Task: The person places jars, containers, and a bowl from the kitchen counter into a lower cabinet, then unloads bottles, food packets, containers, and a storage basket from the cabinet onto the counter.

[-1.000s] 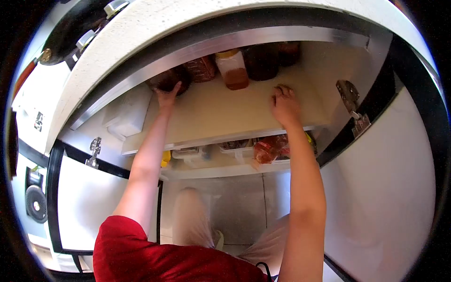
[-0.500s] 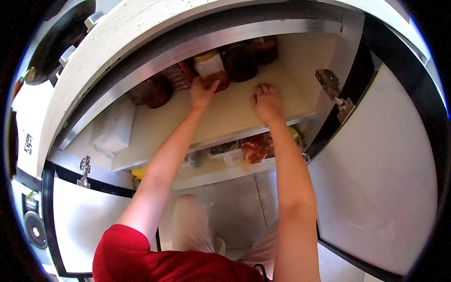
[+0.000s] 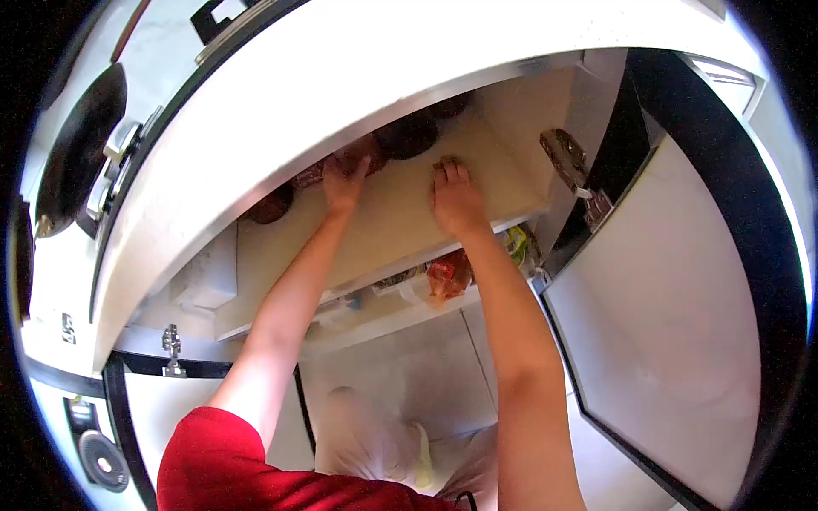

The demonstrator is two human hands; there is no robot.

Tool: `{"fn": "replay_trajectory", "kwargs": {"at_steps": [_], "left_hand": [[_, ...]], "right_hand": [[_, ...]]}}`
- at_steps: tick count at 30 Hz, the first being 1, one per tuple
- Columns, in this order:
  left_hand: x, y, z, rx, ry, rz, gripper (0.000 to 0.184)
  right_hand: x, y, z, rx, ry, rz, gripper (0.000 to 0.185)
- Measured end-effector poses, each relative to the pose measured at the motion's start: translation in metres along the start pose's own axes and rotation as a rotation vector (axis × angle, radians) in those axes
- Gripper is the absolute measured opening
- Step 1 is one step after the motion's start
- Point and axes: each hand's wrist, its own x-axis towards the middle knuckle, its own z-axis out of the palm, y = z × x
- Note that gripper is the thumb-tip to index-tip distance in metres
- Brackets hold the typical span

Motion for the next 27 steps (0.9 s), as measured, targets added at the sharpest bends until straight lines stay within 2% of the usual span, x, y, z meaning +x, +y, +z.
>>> {"fn": "replay_trajectory", "kwargs": {"at_steps": [1, 2, 4, 5, 6, 7, 10, 12, 14, 15, 18, 20, 22, 24, 27], "left_hand": [[-0.001, 0.001, 0.002, 0.011, -0.028, -0.015, 0.075], [-0.006, -0.001, -0.001, -0.004, -0.050, -0.037, 0.072], [-0.021, -0.008, -0.012, -0.147, -0.073, -0.116, 0.066], [-0.033, -0.012, -0.017, -0.269, -0.082, -0.186, 0.064], [-0.046, -0.019, -0.024, -0.427, -0.079, -0.270, 0.061], [-0.058, -0.022, -0.029, -0.633, -0.087, -0.377, 0.058], [-0.103, -0.027, -0.052, -1.277, -0.059, -0.690, 0.050], [-0.125, -0.010, -0.068, -1.597, -0.049, -0.858, 0.046], [-0.145, 0.019, -0.082, -1.763, -0.128, -0.957, 0.041], [-0.154, 0.038, -0.092, -1.819, -0.162, -1.010, 0.040], [-0.176, 0.108, -0.136, -1.813, -0.243, -1.136, 0.042], [-0.184, 0.136, -0.160, -1.828, -0.276, -1.077, 0.044], [-0.187, 0.176, -0.191, -1.922, -0.281, -1.105, 0.045], [-0.182, 0.203, -0.215, -1.988, -0.373, -1.031, 0.044], [-0.164, 0.234, -0.234, -1.980, -0.554, -0.944, 0.040]], "right_hand": [[0.003, 0.009, 0.012, -0.100, -0.117, -0.010, 0.044], [0.003, -0.004, -0.017, -0.002, -0.161, 0.045, 0.046], [0.004, -0.015, -0.035, 0.249, -0.081, 0.147, 0.046], [0.013, -0.016, -0.050, 0.199, -0.281, 0.222, 0.046], [0.016, -0.013, -0.052, 0.303, -0.307, 0.287, 0.046], [0.014, -0.011, -0.049, 0.538, -0.323, 0.400, 0.045], [0.010, -0.007, -0.035, 1.680, -0.218, 0.945, 0.045], [-0.016, -0.061, -0.139, 2.110, 0.085, 1.032, 0.041], [-0.046, -0.046, -0.103, 2.350, -0.038, 0.964, 0.040], [-0.061, -0.058, -0.118, 2.383, 0.056, 0.945, 0.043], [-0.103, -0.079, -0.158, 2.617, 0.120, 0.840, 0.045], [-0.120, -0.099, -0.199, 2.620, 0.135, 0.770, 0.045], [-0.129, -0.122, -0.249, 2.621, 0.210, 0.854, 0.044], [-0.124, -0.137, -0.294, 2.602, 0.261, 0.891, 0.044], [-0.120, -0.140, -0.342, 2.632, 0.294, 0.781, 0.045]]}}
